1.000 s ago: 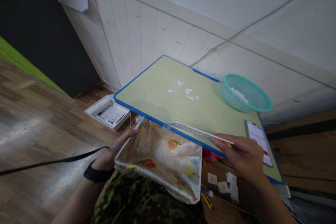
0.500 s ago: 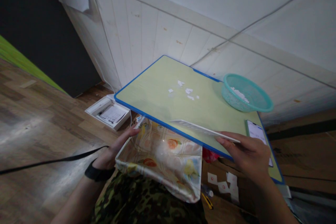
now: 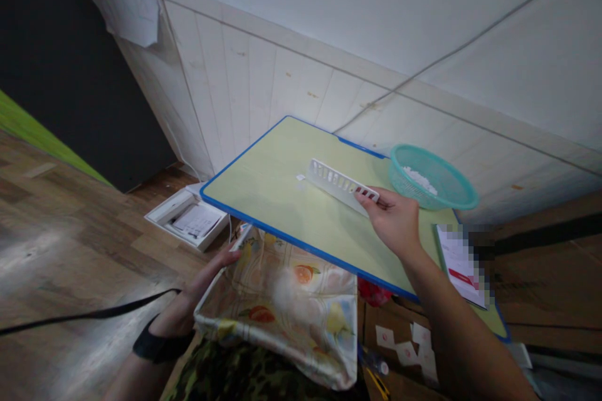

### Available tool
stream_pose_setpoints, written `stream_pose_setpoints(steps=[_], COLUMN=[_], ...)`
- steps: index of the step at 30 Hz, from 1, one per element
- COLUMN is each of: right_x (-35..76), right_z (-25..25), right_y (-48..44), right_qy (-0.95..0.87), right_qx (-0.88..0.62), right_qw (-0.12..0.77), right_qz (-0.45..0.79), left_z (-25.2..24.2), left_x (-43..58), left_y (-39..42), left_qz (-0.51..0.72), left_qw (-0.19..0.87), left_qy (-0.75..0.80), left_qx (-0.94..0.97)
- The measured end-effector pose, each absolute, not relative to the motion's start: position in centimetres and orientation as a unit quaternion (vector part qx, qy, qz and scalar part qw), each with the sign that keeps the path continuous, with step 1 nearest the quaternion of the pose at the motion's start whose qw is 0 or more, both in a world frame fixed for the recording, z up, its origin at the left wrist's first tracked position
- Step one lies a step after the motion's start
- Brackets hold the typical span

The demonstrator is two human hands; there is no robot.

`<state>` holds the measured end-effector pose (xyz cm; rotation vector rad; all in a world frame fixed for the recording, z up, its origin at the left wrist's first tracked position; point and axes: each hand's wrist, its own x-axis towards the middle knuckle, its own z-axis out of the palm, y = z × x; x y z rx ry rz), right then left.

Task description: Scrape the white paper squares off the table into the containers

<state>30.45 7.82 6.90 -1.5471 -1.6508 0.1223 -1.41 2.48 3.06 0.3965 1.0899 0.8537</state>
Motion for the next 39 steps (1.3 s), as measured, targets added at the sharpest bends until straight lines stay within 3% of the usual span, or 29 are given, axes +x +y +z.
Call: stream_pose_setpoints(steps=[11,31,39], right_x=[31.0,33.5,35.7], right_z=[6.5,7.1,7.1], right_y=[8.2,4.5,2.9], right_qy=[-0.676,-0.739,-0.723], right_qx=[-0.586,-0.56,-0.582], right_qw=[0.438,0.364,0.362], right_qz=[0.085,0.092,0.081], left_z=[1.9,2.2,0.1], left_x=[-1.9,-2.0,-2.2], left_y=[2.5,2.1,2.1], left_qz=[0.356,0.373,0.373], left_qw=[0.821,0.806,0.807], left_qy=[0.426,0.437,0.434], left_qx=[0.133,0.139,0.149])
